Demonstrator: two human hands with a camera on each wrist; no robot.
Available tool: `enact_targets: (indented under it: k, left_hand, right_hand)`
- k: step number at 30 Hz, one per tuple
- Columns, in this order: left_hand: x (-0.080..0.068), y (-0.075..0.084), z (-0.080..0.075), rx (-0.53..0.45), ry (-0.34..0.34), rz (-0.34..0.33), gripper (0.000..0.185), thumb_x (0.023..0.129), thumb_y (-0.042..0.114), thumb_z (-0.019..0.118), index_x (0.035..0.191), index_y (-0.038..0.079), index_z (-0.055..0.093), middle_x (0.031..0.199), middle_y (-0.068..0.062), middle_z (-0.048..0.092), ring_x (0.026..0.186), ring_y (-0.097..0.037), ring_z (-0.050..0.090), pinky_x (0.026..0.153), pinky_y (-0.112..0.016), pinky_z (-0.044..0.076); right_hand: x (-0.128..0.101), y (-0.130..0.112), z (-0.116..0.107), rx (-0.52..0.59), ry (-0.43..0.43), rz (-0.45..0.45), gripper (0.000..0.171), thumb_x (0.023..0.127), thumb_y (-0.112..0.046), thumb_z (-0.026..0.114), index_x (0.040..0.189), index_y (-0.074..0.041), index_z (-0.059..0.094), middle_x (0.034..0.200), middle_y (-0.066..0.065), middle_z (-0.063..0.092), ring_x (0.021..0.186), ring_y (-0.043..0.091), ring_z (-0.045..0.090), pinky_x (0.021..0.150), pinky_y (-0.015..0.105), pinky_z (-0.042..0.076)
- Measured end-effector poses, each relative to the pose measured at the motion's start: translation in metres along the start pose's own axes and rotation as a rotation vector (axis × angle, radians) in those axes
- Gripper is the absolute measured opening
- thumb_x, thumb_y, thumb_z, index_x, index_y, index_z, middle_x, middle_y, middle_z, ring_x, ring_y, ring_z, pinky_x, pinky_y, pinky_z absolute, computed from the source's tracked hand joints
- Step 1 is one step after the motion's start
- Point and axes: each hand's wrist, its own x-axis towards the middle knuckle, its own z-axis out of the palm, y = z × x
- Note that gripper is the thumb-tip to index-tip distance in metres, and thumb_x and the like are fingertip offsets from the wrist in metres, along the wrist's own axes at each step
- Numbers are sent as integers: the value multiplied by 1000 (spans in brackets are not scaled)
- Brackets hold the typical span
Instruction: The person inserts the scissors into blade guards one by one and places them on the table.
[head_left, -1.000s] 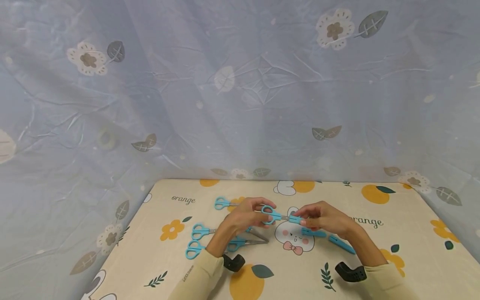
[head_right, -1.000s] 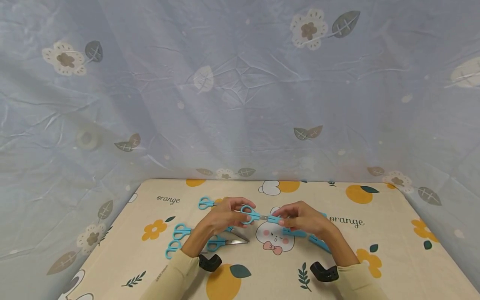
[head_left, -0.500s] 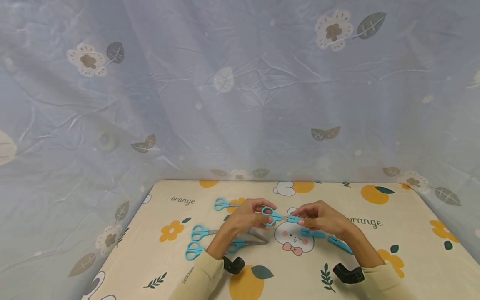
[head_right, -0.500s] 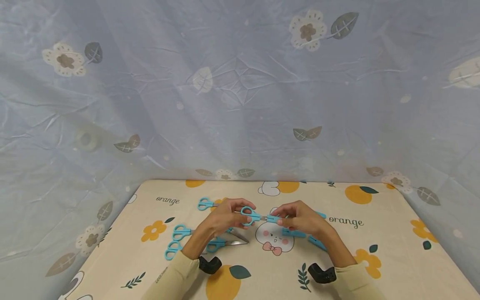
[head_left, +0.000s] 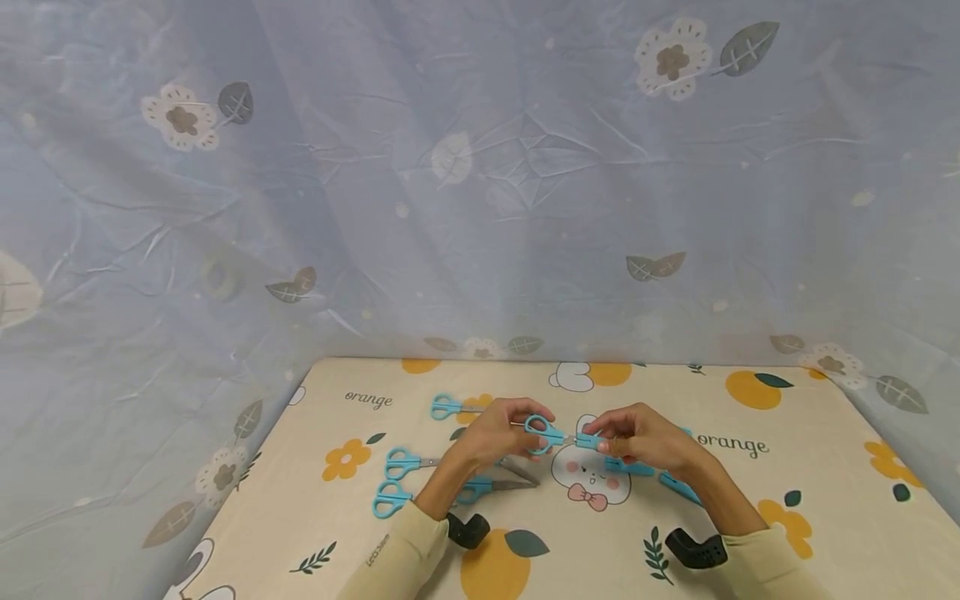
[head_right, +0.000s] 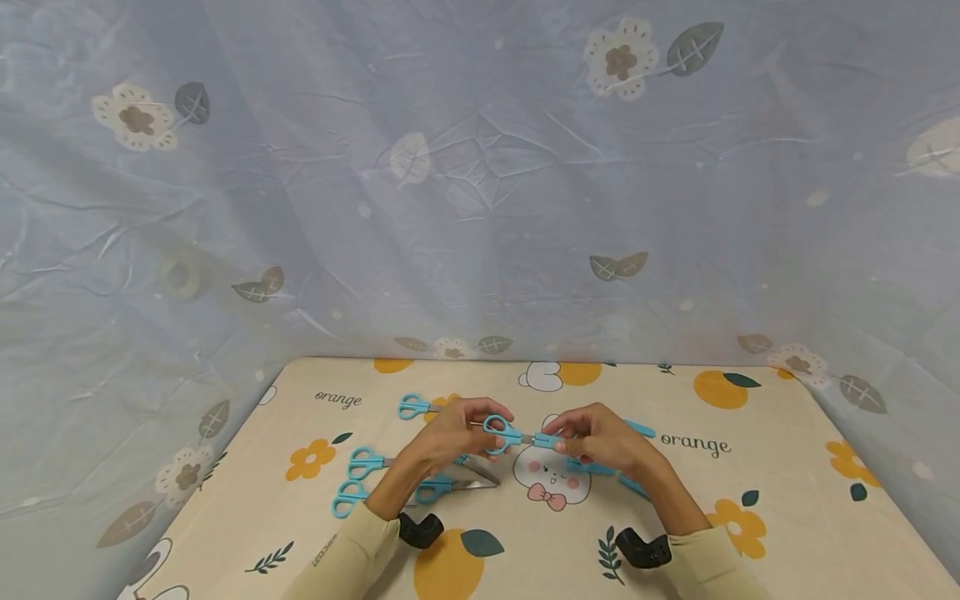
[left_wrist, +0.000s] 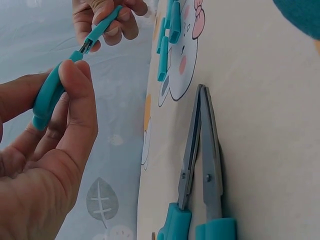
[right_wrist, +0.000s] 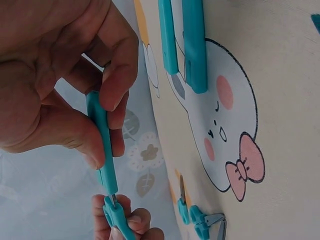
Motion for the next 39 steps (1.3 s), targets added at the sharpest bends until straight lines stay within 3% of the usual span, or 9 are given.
enact_targets:
  k: [8,16,21,29,39]
  left_hand:
    - [1,-4,2,32,-17,32,33,93,-6,74,125,3,73,98,-3,69,80,-14,73,77,-35,69]
    - [0,-5,5,5,25,-10,32,93,-3,75,124,4,75,97,-4,74,81,-18,75,82,-42,70]
    - [0,-8,6,12,34,-3,34,93,-3,75,127,0,73,96,-5,75,80,-16,75,79,-38,70]
    - [1,-7,7,35,38,9,32,92,-7,74,121,6,76,95,-3,75,78,-15,75,77,-38,70]
    - [2,-10,9,25,49,-2,37,92,-5,74,128,-6,71,94,-6,77,77,-14,75,76,-35,70]
  right_hand:
    - [0,5,2,-10,21,-24,27,101,-5,71,126,6,74,91,12,68,67,12,53,57,25,49]
    - [2,5,5,-37,55,-31,24,100,-4,72,122,3,77,90,12,67,70,14,54,57,27,50]
    - [2,6,6,-41,43,-40,24,100,-3,71,122,3,77,89,11,68,70,13,53,56,26,49]
    - [5,7,7,-17,25,-46,26,98,-1,69,123,6,76,88,8,69,67,13,54,54,26,48]
    - [7,6,10,-28,43,-60,27,96,1,69,122,5,76,89,12,71,69,13,56,56,27,50]
